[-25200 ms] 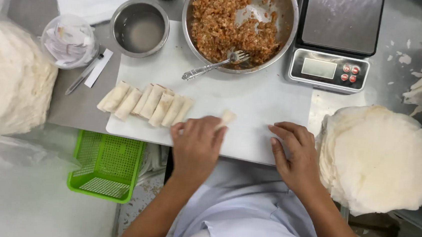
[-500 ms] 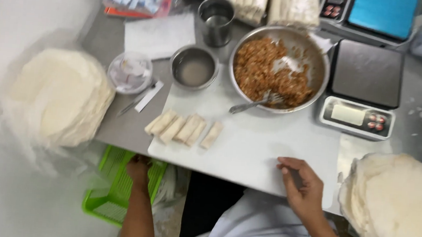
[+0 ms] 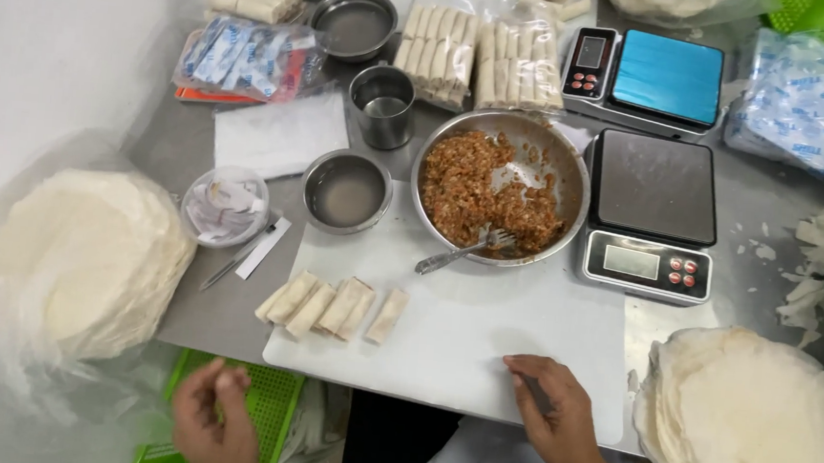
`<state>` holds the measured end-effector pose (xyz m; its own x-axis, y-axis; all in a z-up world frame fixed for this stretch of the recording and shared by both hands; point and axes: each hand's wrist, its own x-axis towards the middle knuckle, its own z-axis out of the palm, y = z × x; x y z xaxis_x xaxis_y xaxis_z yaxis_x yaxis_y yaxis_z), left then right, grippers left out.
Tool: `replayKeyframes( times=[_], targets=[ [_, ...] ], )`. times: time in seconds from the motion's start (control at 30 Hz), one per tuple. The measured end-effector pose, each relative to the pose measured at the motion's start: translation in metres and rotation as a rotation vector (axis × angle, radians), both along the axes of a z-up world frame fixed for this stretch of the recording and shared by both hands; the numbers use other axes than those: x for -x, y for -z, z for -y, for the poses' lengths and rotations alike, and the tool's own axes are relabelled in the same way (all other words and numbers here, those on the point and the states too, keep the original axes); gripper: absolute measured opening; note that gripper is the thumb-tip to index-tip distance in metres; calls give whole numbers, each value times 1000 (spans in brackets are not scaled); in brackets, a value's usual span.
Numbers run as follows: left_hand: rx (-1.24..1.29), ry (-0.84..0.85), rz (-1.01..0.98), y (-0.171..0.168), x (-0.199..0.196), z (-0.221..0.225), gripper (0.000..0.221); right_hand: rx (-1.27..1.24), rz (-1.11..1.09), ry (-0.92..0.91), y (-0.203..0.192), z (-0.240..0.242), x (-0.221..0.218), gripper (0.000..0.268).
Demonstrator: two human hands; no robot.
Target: Rolling spring rolls and packaging them into plastic bags for storage or sale.
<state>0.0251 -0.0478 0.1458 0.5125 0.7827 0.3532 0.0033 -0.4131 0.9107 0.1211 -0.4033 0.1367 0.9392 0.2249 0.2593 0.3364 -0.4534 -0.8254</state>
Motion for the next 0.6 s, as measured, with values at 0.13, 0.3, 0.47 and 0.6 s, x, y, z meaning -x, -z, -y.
replayKeyframes(
  times=[0.13,0.3,0.47,0.6],
  targets=[
    [-433,351,-131,-91,-92,-4,15,-24,69,-15,-2,-1,0,21],
    [-757,566,-330,-112,-232,-32,25,-6,152,-57,3,4,-2,21],
    [-733,630,-714,-112,-321,-54,40,11,132,-43,-13,0,-5,21],
    [-687,714,-1001,-106,-358,-54,57,28,139,-68,-18,-1,-7,21]
  ],
)
